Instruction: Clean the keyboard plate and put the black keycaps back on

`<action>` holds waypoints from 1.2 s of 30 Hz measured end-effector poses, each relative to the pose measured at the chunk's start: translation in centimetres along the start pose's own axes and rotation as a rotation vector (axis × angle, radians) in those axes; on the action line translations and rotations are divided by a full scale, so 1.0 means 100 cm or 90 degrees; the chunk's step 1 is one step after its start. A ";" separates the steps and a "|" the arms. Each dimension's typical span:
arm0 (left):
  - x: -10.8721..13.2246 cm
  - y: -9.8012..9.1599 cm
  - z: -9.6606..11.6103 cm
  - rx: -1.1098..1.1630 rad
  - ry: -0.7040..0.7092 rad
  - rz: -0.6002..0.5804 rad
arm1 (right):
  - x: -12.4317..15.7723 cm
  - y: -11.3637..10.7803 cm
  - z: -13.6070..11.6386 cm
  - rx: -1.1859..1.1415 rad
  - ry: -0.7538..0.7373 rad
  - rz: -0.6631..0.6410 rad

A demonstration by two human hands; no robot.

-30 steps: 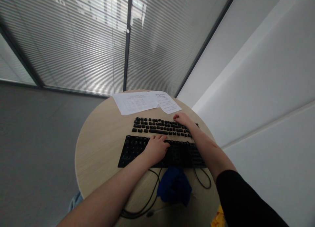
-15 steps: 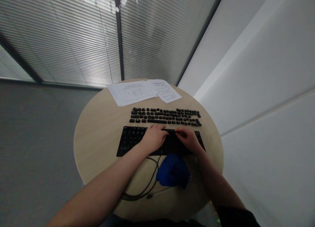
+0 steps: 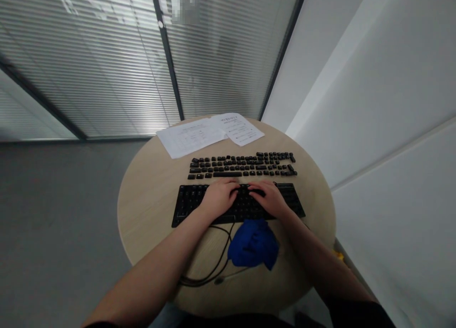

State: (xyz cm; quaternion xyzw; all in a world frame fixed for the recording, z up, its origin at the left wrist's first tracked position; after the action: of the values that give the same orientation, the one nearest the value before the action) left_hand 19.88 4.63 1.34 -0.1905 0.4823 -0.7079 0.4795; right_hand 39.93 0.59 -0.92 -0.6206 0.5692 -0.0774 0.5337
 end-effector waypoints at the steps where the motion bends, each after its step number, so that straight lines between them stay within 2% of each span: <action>1: 0.000 0.001 0.000 0.001 0.007 -0.001 | 0.000 0.001 0.000 -0.002 0.004 -0.004; 9: 0.002 0.006 0.006 0.011 0.096 -0.011 | -0.001 0.006 0.005 -0.013 0.025 -0.024; 15: 0.005 0.013 0.013 -0.062 0.145 -0.034 | 0.001 0.004 0.001 -0.018 0.007 -0.022; 20: 0.005 0.014 0.013 -0.080 0.139 -0.029 | 0.006 -0.011 0.003 -0.030 0.006 0.065; 23: 0.005 0.013 0.016 -0.091 0.131 -0.027 | 0.006 -0.026 0.010 0.007 0.003 0.136; 25: 0.005 0.012 0.019 -0.093 0.119 -0.032 | 0.000 -0.037 0.018 0.056 -0.005 0.154; 27: 0.006 0.011 0.022 -0.097 0.107 -0.039 | -0.013 -0.048 0.030 0.119 -0.005 0.125; 32: 0.009 0.009 0.028 -0.127 0.093 -0.044 | -0.074 -0.064 0.081 0.285 0.081 -0.088; 36: 0.010 0.009 0.025 -0.120 0.087 -0.045 | -0.117 -0.065 0.117 0.344 0.129 -0.155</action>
State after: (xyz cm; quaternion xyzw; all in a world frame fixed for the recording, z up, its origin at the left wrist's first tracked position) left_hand 21.67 2.43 1.56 -0.2032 0.5714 -0.6870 0.4003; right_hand 48.28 15.09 5.03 -0.5089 0.4997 -0.3507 0.6069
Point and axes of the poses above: each hand's wrist, its own x-axis away from the middle knuckle, its own y-axis out of the palm, z = x × y, the point moved 4 cm from there along -x, towards the middle knuckle, and after that the axes turned 11 degrees about -y, right-handed, at the moved point
